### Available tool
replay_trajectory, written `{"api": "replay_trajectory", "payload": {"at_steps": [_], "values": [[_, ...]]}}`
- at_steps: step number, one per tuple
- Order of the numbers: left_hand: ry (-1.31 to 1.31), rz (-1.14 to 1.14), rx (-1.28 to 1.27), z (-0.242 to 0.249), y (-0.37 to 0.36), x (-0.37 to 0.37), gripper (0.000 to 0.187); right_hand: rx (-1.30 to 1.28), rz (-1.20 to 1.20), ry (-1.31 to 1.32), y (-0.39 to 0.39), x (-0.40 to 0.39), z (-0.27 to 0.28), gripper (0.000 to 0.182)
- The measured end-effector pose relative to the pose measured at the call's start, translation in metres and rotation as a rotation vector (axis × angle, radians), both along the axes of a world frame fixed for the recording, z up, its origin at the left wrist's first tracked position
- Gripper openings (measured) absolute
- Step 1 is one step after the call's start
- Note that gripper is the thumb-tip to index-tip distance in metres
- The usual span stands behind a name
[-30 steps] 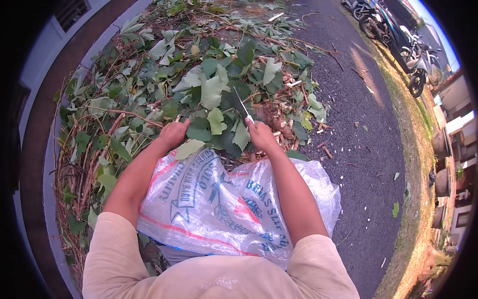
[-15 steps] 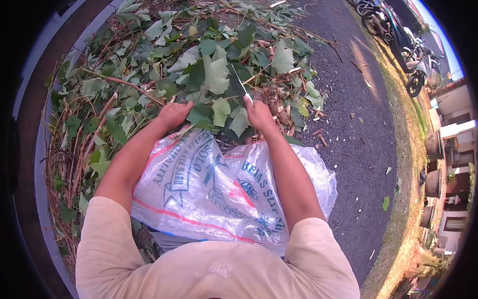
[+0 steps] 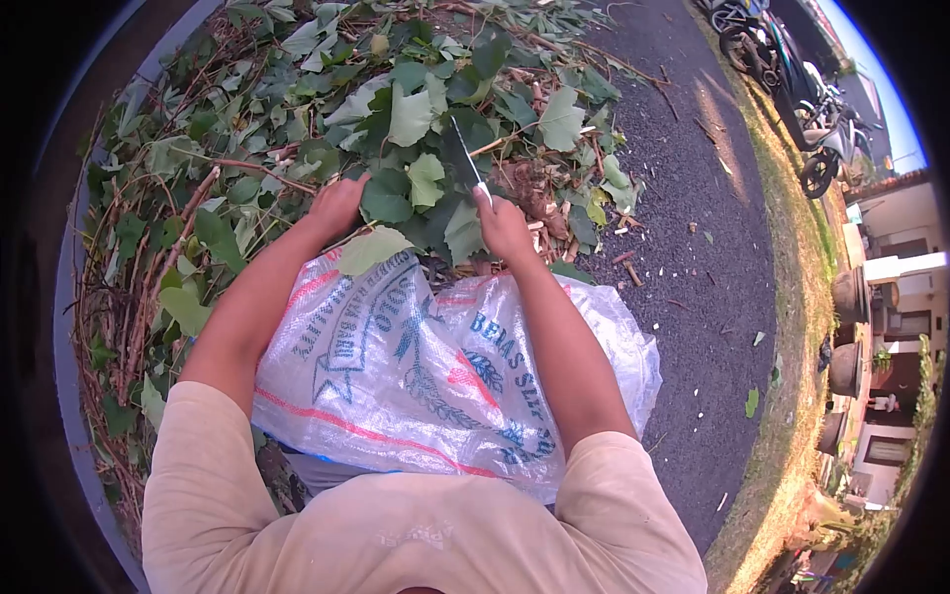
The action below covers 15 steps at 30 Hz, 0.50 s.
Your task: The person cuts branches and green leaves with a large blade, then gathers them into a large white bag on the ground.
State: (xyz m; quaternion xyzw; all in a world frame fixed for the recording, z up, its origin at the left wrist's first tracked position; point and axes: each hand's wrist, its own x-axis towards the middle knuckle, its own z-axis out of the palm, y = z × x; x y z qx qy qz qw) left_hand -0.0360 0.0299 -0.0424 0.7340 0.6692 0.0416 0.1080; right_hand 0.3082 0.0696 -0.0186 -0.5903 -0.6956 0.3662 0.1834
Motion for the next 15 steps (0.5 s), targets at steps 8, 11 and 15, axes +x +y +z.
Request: {"api": "replay_trajectory", "payload": {"at_steps": [8, 11, 15], "values": [[0.043, 0.478, 0.231, 0.019, 0.025, -0.078, 0.037, 0.204, -0.067, -0.168, -0.043, 0.0, 0.03, 0.057], [0.024, 0.613, 0.253, 0.04, 0.011, -0.097, 0.035, 0.101, 0.004, -0.339, -0.039, 0.002, -0.001, 0.054], [0.008, 0.747, 0.215, 0.01, 0.008, -0.14, 0.04, 0.089, 0.052, -0.387, -0.038, 0.001, 0.002, 0.058]]}}
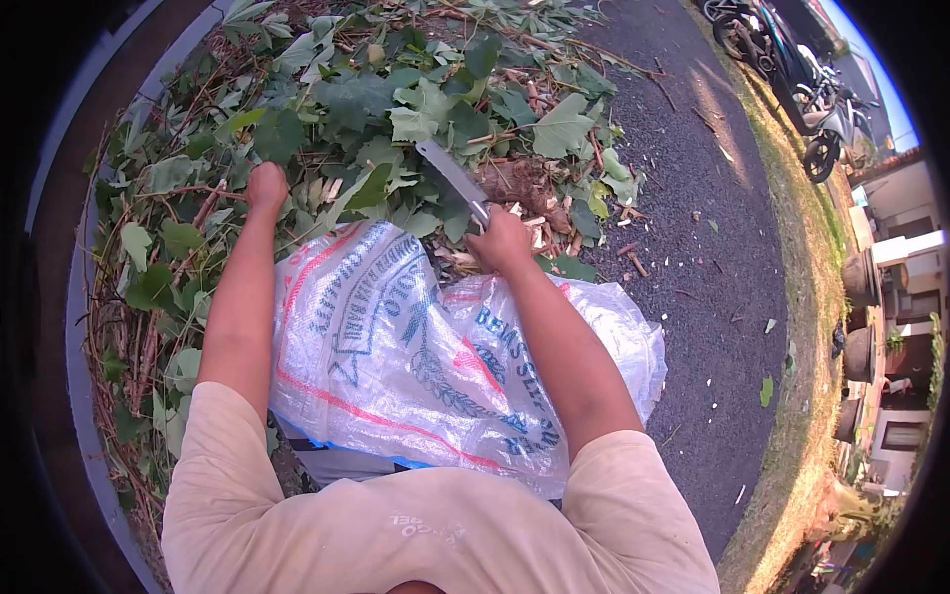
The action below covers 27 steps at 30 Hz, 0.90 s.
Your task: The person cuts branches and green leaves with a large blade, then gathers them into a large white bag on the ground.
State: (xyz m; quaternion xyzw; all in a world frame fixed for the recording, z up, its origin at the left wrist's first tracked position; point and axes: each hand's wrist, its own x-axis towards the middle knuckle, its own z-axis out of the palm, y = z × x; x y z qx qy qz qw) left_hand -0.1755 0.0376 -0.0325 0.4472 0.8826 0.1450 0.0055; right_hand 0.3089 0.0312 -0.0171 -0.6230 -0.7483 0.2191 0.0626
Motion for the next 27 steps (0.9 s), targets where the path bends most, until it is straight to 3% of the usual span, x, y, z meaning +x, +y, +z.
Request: {"api": "replay_trajectory", "payload": {"at_steps": [5, 9, 13, 16, 17, 19, 25, 27], "values": [[-0.064, 0.019, -0.05, -0.016, 0.008, -0.01, 0.037, -0.018, 0.025, 0.053, 0.002, 0.001, -0.007, 0.059], [-0.001, -0.116, -0.022, -0.034, 0.002, -0.026, 0.034, 0.198, 0.232, -0.057, -0.02, -0.016, -0.019, 0.05], [0.027, -0.143, 0.003, -0.046, 0.004, -0.049, 0.034, 0.138, 0.439, 0.139, -0.037, -0.038, -0.014, 0.037], [0.025, -0.137, 0.031, -0.049, 0.003, -0.048, 0.033, 0.066, 0.436, 0.251, -0.029, -0.042, -0.012, 0.048], [0.018, -0.15, 0.045, -0.044, 0.001, -0.043, 0.032, -0.054, 0.333, 0.254, -0.023, -0.039, -0.003, 0.065], [0.02, -0.159, 0.048, -0.046, -0.006, -0.046, 0.032, -0.175, 0.144, 0.312, -0.004, -0.026, -0.009, 0.079], [-0.039, -0.202, 0.077, -0.019, -0.007, -0.035, 0.035, -0.403, -0.038, 0.393, 0.02, 0.016, 0.02, 0.081], [-0.071, -0.274, 0.213, -0.031, -0.004, -0.049, 0.037, -0.343, -0.127, 0.522, 0.02, 0.017, 0.033, 0.075]]}}
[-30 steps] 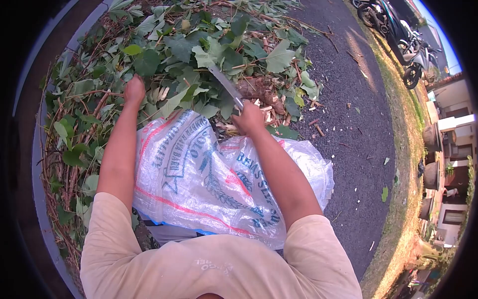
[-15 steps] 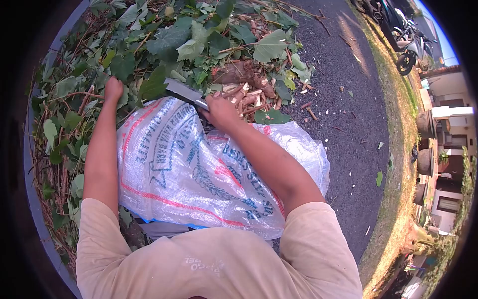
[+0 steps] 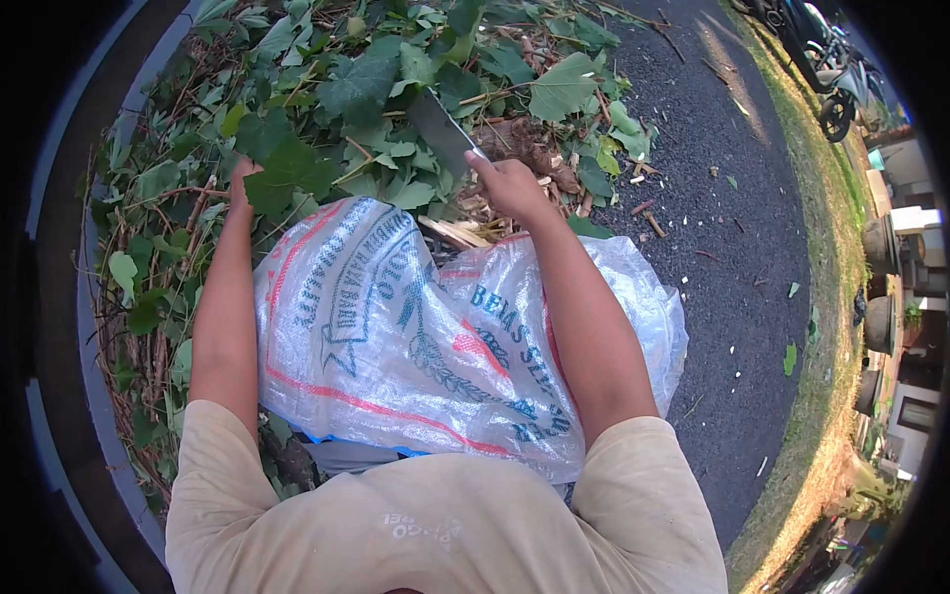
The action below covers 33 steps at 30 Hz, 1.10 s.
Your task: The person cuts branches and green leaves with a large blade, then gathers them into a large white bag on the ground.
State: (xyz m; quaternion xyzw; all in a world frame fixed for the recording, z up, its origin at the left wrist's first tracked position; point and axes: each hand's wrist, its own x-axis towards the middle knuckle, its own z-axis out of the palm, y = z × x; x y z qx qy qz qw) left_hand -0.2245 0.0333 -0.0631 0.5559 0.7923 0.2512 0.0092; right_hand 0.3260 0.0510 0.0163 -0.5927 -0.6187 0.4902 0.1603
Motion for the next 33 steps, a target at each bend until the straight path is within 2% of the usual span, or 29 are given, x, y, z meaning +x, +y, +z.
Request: {"api": "replay_trajectory", "payload": {"at_steps": [2, 6, 8, 12, 14, 16, 18, 19, 20, 22, 23, 27, 29, 30, 33], "values": [[0.045, 0.066, 0.011, 0.015, 0.002, 0.001, 0.037, 0.061, -0.102, 0.161, 0.017, 0.006, -0.013, 0.073], [0.103, 0.135, 0.15, 0.074, -0.002, 0.025, 0.038, 0.176, -0.23, 0.164, 0.021, 0.008, 0.014, 0.071], [-0.026, 0.276, 0.296, 0.118, -0.008, 0.041, 0.04, 0.319, -0.206, -0.004, 0.012, 0.007, 0.026, 0.069], [-0.07, 0.276, 0.492, 0.118, -0.009, -0.002, 0.041, 0.376, 0.039, -0.282, -0.006, -0.005, -0.008, 0.06], [-0.106, 0.22, 0.418, 0.114, -0.013, -0.029, 0.044, 0.587, 0.192, -0.345, -0.026, -0.025, -0.047, 0.053], [-0.073, 0.171, 0.394, 0.108, -0.021, -0.059, 0.044, 0.473, 0.263, -0.177, -0.039, -0.047, -0.038, 0.051], [-0.091, -0.037, 0.246, 0.116, -0.03, -0.068, 0.042, 0.471, 0.324, -0.14, -0.049, -0.063, -0.04, 0.051], [-0.174, 0.024, 0.062, 0.129, -0.039, -0.057, 0.039, 0.466, 0.385, -0.105, -0.05, -0.07, -0.039, 0.052], [-0.161, 0.025, 0.07, 0.129, -0.039, -0.062, 0.039, 0.476, 0.384, -0.093, -0.047, -0.073, -0.037, 0.052], [0.128, -0.14, 0.059, 0.103, -0.043, -0.093, 0.038, 0.414, 0.44, -0.068, -0.045, -0.075, -0.036, 0.055], [0.124, -0.116, -0.083, 0.105, -0.043, -0.091, 0.037, 0.38, 0.415, -0.057, -0.042, -0.073, -0.033, 0.058], [0.207, -0.042, -0.125, 0.108, -0.055, -0.044, 0.038, 0.287, 0.287, -0.023, -0.013, -0.055, -0.034, 0.062], [0.042, -0.118, -0.084, 0.111, -0.063, -0.017, 0.04, 0.302, 0.172, 0.013, -0.005, -0.045, -0.03, 0.066], [0.041, -0.113, -0.079, 0.109, -0.067, -0.007, 0.04, 0.306, 0.177, 0.011, -0.002, -0.041, -0.028, 0.066], [-0.069, -0.176, -0.058, 0.117, -0.099, 0.033, 0.044, 0.178, 0.031, 0.124, 0.004, -0.037, -0.031, 0.067]]}}
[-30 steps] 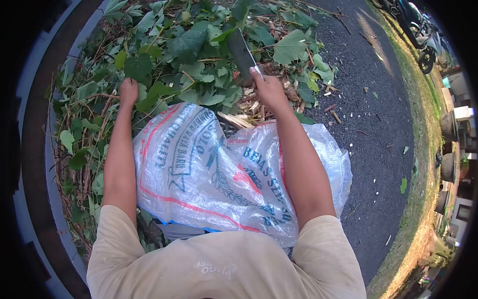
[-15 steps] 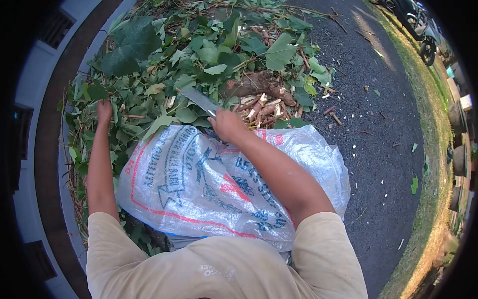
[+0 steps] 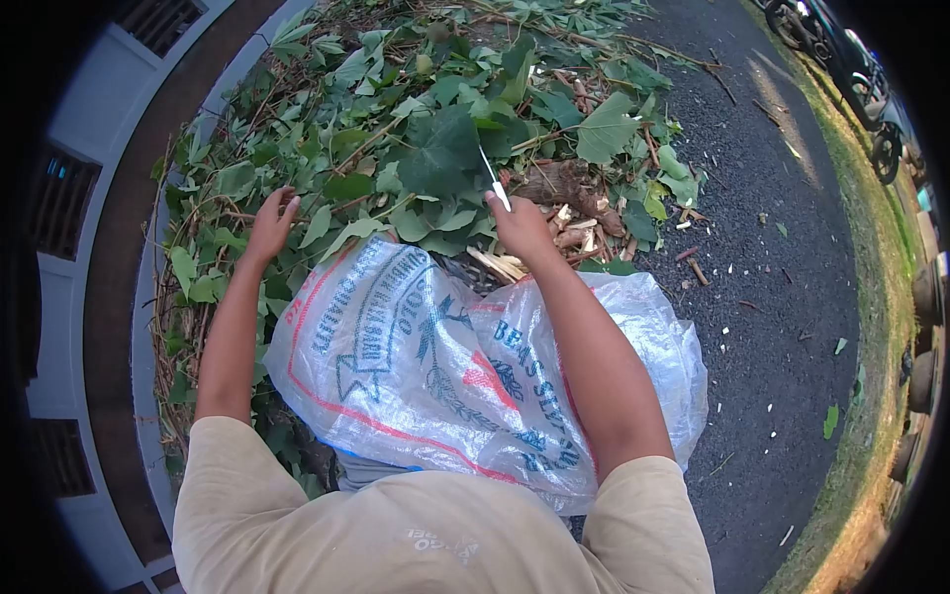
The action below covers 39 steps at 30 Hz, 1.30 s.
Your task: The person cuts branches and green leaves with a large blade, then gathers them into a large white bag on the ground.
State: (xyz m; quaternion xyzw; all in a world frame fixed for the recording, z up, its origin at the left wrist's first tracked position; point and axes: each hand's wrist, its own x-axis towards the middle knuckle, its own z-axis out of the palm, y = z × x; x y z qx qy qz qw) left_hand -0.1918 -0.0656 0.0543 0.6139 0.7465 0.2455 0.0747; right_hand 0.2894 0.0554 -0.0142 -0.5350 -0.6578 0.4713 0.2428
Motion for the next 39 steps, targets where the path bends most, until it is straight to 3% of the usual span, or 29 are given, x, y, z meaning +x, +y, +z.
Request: {"api": "replay_trajectory", "payload": {"at_steps": [4, 5, 7, 9, 12, 14, 19, 21, 23, 25, 29, 31, 32, 34, 36, 39], "values": [[0.062, 0.011, -0.092, 0.02, -0.075, 0.051, 0.065, -0.194, -0.066, 0.223, 0.003, -0.006, -0.004, 0.055], [0.22, 0.003, -0.132, 0.01, -0.097, 0.049, 0.065, -0.277, -0.068, 0.283, -0.003, -0.006, 0.008, 0.051], [0.264, 0.027, -0.079, -0.012, -0.143, 0.044, 0.057, -0.248, -0.047, 0.275, -0.007, -0.01, 0.014, 0.046], [0.1, 0.006, -0.233, -0.031, -0.178, 0.039, 0.042, -0.246, -0.021, 0.279, -0.006, -0.01, 0.008, 0.048], [0.255, -0.098, -0.203, -0.042, -0.19, 0.031, 0.03, -0.318, -0.017, 0.298, -0.012, -0.01, 0.009, 0.047], [0.174, -0.024, -0.143, -0.026, -0.169, 0.035, 0.028, -0.321, -0.007, 0.291, -0.011, -0.01, 0.004, 0.044], [0.022, -0.008, 0.303, 0.068, -0.068, 0.021, 0.032, -0.378, -0.043, 0.32, -0.024, -0.01, 0.024, 0.041], [-0.089, 0.094, 0.321, 0.128, -0.04, 0.015, 0.037, -0.389, -0.049, 0.35, -0.024, -0.006, 0.031, 0.041], [-0.054, 0.076, 0.59, 0.168, -0.017, -0.002, 0.041, -0.352, -0.071, 0.392, -0.014, -0.003, 0.024, 0.04], [0.06, 0.181, 0.626, 0.218, -0.009, -0.028, 0.042, -0.34, -0.079, 0.409, -0.011, -0.005, 0.03, 0.039], [0.22, 0.088, 0.793, 0.287, -0.005, -0.066, 0.043, -0.354, -0.116, 0.522, -0.004, -0.005, 0.037, 0.041], [0.182, 0.302, 0.75, 0.315, 0.002, -0.059, 0.045, -0.314, -0.186, 0.543, -0.004, -0.004, 0.042, 0.043], [0.233, 0.272, 0.861, 0.322, 0.012, -0.05, 0.045, -0.307, -0.209, 0.576, -0.003, -0.003, 0.04, 0.042], [0.201, 0.186, 0.854, 0.316, 0.042, -0.006, 0.045, -0.29, -0.266, 0.66, -0.003, -0.006, 0.051, 0.042], [0.122, 0.1, 0.742, 0.276, 0.078, 0.05, 0.042, -0.216, -0.308, 0.75, 0.002, 0.007, 0.047, 0.043], [0.108, -0.053, 0.474, 0.159, 0.125, 0.114, 0.037, -0.106, -0.425, 0.825, -0.002, 0.018, 0.07, 0.045]]}}
